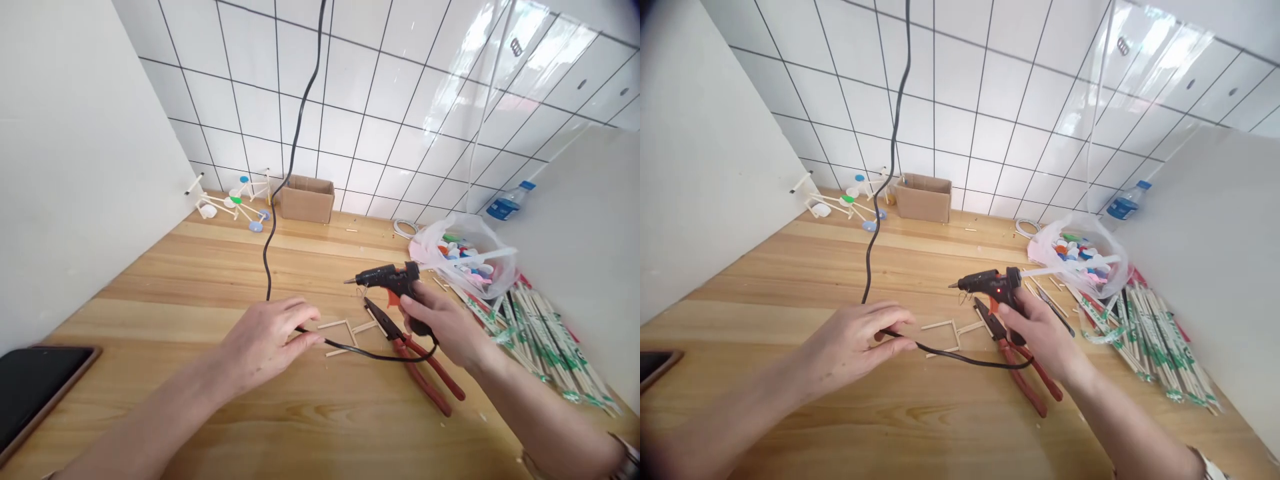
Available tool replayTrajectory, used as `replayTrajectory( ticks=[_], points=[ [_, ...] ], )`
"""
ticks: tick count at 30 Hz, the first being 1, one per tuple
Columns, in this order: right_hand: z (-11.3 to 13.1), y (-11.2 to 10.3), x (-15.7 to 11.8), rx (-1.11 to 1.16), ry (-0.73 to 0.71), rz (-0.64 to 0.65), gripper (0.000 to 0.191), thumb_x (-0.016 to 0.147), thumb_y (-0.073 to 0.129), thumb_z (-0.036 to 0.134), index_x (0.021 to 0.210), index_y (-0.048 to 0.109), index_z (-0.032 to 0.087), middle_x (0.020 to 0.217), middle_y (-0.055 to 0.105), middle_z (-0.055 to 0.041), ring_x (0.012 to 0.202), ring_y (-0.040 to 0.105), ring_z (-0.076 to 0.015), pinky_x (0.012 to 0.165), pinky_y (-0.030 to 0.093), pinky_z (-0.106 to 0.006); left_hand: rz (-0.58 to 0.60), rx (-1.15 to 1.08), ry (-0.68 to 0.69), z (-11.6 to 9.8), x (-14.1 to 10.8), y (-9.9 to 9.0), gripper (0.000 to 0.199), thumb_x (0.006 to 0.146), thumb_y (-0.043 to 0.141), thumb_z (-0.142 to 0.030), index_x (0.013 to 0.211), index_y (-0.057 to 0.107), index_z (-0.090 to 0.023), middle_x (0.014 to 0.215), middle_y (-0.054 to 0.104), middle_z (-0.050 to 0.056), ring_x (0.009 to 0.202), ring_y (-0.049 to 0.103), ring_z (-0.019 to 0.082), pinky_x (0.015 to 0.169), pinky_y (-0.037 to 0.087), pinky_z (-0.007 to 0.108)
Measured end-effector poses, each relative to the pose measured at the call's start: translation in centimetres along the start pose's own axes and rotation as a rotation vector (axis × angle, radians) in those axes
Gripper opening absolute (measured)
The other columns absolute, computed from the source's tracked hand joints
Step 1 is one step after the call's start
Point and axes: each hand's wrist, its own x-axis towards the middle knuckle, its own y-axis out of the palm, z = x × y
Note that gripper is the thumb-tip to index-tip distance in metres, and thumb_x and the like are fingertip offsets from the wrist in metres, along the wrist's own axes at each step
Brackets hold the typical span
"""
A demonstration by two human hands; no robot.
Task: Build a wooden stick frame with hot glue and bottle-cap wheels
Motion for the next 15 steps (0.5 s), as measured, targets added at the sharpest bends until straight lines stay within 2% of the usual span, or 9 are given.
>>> replayTrajectory(
  ticks=[2,5,7,9,10,15],
  points=[
    [-0.2,-0.4,2.9,0.028,0.026,-0.006,0.024,0.080,0.066,0.036,0.092,0.061,0.016,0.067,0.054,0.0038,0.053,0.052,-0.0099,0.051,0.043,-0.023,-0.041,0.045,0.019,0.2,0.2,-0.4,0.008,0.086,0.054,-0.021,0.084,0.061,-0.020,0.077,0.063,-0.001,0.064,0.059,0.011,0.055,0.040,0.020],
    [-0.6,-0.4,7.6,-0.005,0.041,-0.024,0.019,0.078,0.070,0.026,0.087,0.059,0.013,0.068,0.056,0.0038,0.051,0.052,-0.0086,0.051,0.045,-0.023,-0.089,0.086,0.033,0.8,0.8,-0.9,0.013,0.087,0.049,-0.019,0.083,0.061,-0.019,0.079,0.064,0.000,0.064,0.058,0.012,0.056,0.040,0.021],
    [-0.7,0.0,10.5,-0.046,0.072,-0.052,0.018,0.086,0.063,0.027,0.096,0.060,0.012,0.081,0.062,-0.0004,0.062,0.059,-0.0111,0.058,0.051,-0.026,-0.104,0.108,0.021,1.4,1.2,-1.2,0.013,0.087,0.049,-0.019,0.084,0.062,-0.019,0.082,0.064,0.001,0.065,0.058,0.012,0.057,0.041,0.022],
    [-0.7,0.6,13.2,-0.091,0.106,-0.078,0.026,0.092,0.056,0.030,0.112,0.057,0.014,0.107,0.062,-0.0066,0.086,0.063,-0.0171,0.073,0.055,-0.035,-0.109,0.138,-0.019,2.3,1.8,-1.4,0.014,0.087,0.049,-0.019,0.086,0.063,-0.019,0.085,0.065,0.001,0.067,0.059,0.013,0.059,0.042,0.022],
    [-0.6,1.0,14.3,-0.115,0.121,-0.093,0.029,0.092,0.056,0.030,0.116,0.056,0.015,0.113,0.060,-0.0079,0.093,0.062,-0.0194,0.078,0.054,-0.038,-0.099,0.152,-0.044,2.8,2.1,-1.4,0.015,0.087,0.048,-0.019,0.086,0.063,-0.019,0.086,0.065,0.001,0.069,0.060,0.013,0.060,0.042,0.023],
    [-0.5,2.9,18.4,-0.260,0.174,-0.157,0.031,0.092,0.056,0.030,0.119,0.055,0.016,0.119,0.058,-0.0085,0.099,0.061,-0.0214,0.082,0.053,-0.042,-0.073,0.194,-0.104,5.5,3.6,-0.7,0.018,0.086,0.046,-0.017,0.081,0.064,-0.018,0.083,0.065,0.002,0.070,0.062,0.016,0.062,0.044,0.025]
  ],
)
